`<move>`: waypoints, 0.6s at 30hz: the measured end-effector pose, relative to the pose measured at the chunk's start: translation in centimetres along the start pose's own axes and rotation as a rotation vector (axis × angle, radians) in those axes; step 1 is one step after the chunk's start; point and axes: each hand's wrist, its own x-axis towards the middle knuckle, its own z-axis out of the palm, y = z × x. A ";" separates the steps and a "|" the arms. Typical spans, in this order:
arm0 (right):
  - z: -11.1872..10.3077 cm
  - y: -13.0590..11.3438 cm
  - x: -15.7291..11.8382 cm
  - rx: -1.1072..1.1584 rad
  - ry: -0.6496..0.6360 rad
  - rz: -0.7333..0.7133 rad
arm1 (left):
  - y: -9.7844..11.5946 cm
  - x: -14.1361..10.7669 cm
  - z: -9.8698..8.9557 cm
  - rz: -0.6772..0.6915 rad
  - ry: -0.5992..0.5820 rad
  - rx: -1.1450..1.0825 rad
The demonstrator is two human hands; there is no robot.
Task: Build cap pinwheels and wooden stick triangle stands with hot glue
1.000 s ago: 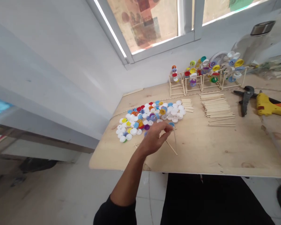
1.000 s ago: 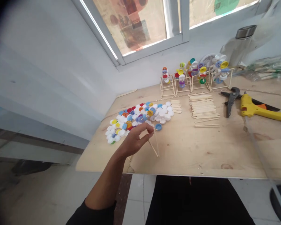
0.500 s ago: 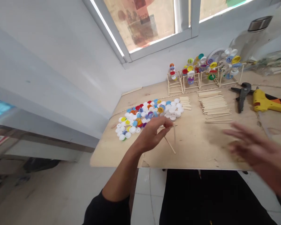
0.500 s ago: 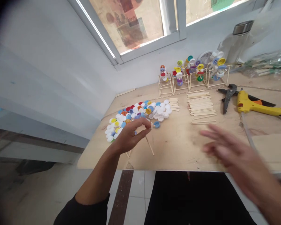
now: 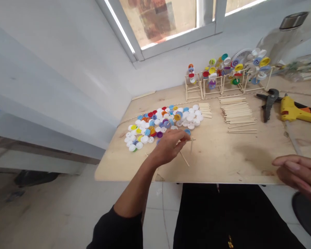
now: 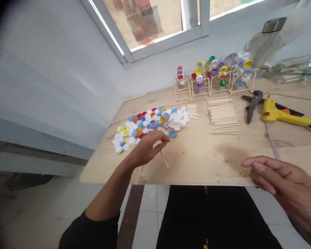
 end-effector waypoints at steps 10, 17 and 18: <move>11.6 4.9 -3.3 0.164 -0.615 0.313 | 0.2 -0.4 1.2 -0.003 -0.044 0.021; 14.3 3.3 -1.6 0.417 -0.648 0.354 | 0.2 -0.1 2.3 0.012 -0.093 0.075; 14.7 3.0 -1.5 0.421 -0.650 0.366 | 0.1 -0.1 2.5 0.016 -0.098 0.085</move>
